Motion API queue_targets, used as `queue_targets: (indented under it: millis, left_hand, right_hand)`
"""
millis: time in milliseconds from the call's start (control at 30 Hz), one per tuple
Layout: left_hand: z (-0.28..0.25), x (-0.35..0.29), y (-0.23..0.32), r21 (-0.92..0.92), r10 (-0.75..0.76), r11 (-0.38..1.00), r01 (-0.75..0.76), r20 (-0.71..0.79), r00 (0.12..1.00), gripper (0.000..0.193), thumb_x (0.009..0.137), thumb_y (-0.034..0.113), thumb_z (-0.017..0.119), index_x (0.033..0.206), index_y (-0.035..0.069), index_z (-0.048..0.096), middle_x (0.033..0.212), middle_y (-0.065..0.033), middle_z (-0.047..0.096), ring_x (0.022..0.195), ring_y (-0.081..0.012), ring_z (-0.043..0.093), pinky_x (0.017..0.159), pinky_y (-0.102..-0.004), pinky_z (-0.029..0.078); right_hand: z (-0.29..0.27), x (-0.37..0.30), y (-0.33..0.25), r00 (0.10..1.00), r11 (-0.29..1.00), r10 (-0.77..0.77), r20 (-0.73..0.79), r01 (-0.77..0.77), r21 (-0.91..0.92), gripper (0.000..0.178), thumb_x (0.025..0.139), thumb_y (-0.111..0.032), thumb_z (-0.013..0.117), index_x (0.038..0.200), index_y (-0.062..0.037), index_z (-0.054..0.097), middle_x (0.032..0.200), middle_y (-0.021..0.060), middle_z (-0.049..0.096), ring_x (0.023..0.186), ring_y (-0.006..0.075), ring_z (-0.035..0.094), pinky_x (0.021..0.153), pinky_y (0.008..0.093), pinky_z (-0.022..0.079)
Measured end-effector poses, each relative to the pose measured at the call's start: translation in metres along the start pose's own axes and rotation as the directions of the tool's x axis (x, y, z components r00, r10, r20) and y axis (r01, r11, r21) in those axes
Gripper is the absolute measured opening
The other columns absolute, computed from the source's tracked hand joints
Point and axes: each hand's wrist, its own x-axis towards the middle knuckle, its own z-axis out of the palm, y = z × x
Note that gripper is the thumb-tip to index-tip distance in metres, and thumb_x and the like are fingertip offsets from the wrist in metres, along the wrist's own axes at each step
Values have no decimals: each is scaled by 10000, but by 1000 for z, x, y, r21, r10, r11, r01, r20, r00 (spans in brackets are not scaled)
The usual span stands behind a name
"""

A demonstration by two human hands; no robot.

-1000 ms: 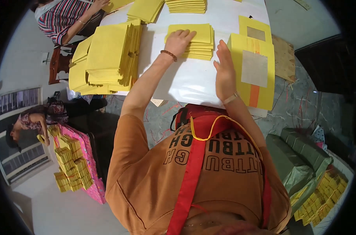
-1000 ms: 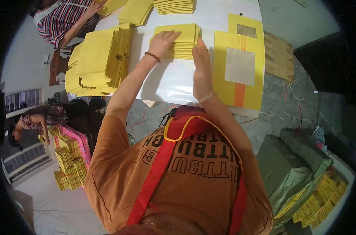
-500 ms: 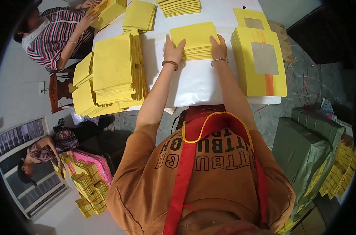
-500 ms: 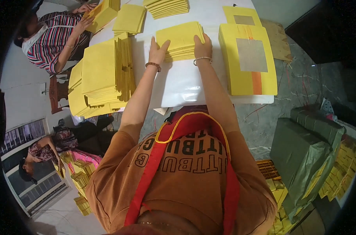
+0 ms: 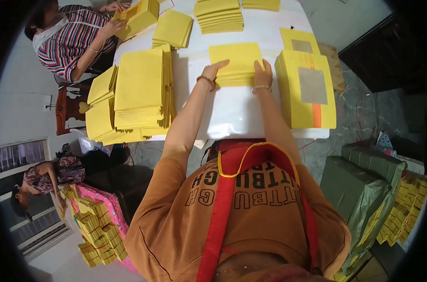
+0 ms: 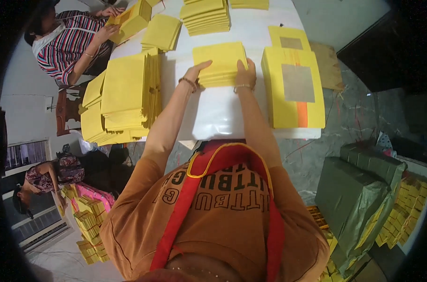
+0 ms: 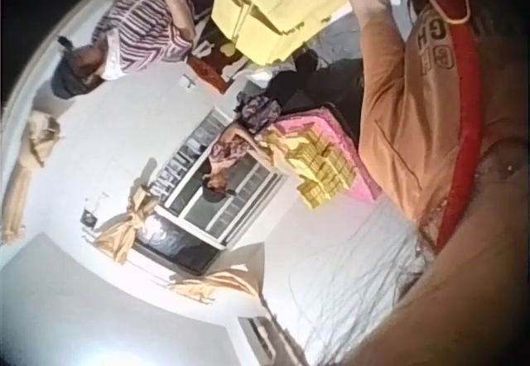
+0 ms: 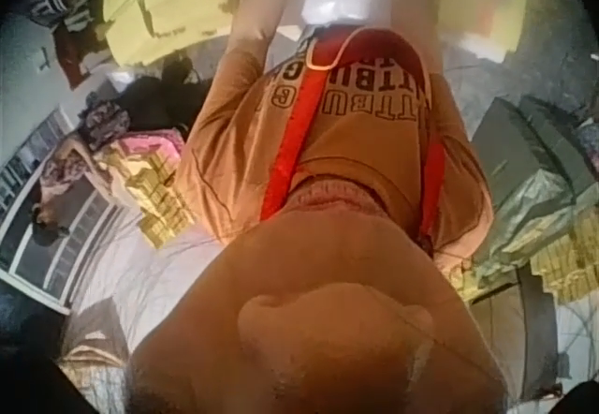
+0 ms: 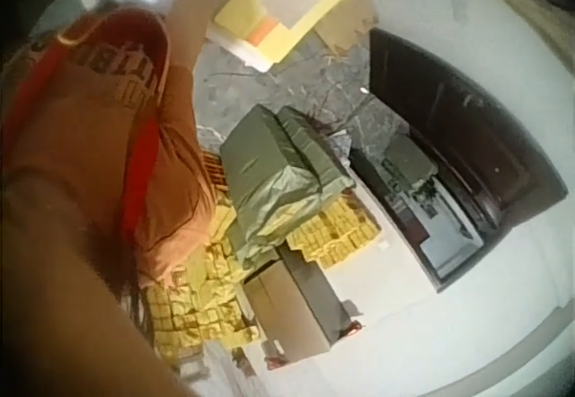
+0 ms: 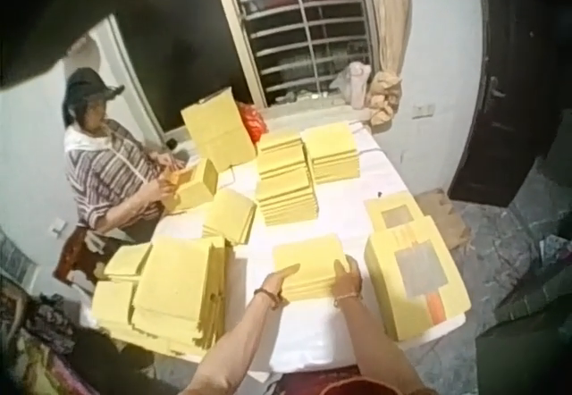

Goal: Counting and stacking sheets of yellow paper.

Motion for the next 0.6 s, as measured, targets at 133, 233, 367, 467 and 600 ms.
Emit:
queue_targets:
  millis: [133, 233, 367, 467, 600]
  left_hand:
    - [21, -43, -4, -65, 188, 981, -184, 65, 980, 341, 716, 128, 702, 998, -29, 593, 932, -117, 636, 787, -199, 625, 691, -324, 509]
    - [-4, -49, -31, -92, 406, 914, -396, 166, 899, 368, 721, 67, 672, 1051, -24, 538, 980, -118, 605, 867, -196, 601, 759, -323, 497]
    - [-25, -72, -60, -100, 468, 884, -457, 163, 869, 567, 700, 37, 673, 1195, 20, 396, 1148, -123, 500, 1041, -205, 521, 853, -322, 455]
    - [-46, -84, -59, -23, 406, 908, -418, 289, 867, 693, 688, 10, 679, 1268, 44, 302, 1218, -120, 441, 1107, -209, 467, 929, -327, 401]
    - [-37, -109, -36, 138, 296, 923, -360, 343, 891, 845, 637, 47, 756, 1312, 30, 248, 1231, -110, 442, 1164, -213, 426, 983, -347, 355]
  right_hand:
    - [-12, -11, 23, 994, 973, -102, -48, 109, 203, 540, 802, -265, 632, 1248, -21, 451, 1284, 130, 462, 1197, 232, 417, 989, 314, 325]
    - [-25, -31, 35, 978, 946, -149, 145, 99, 309, 688, 784, -186, 657, 1353, -59, 291, 1357, 158, 350, 1235, 254, 358, 998, 330, 322]
    - [-60, -64, 28, 859, 905, -236, 454, 24, 425, 1009, 734, -134, 691, 1429, -154, -40, 1441, 169, 174, 1303, 288, 245, 1000, 351, 322]
    - [-79, -65, 31, 758, 882, -141, 636, -196, 429, 1135, 675, -134, 732, 1417, -199, -124, 1466, 160, 102, 1330, 270, 197, 1016, 356, 302]
    - [-82, -71, 19, 687, 953, -295, 664, 156, 261, 1249, 582, -194, 809, 1414, -128, -120, 1473, 163, 60, 1337, 259, 172, 1047, 360, 257]
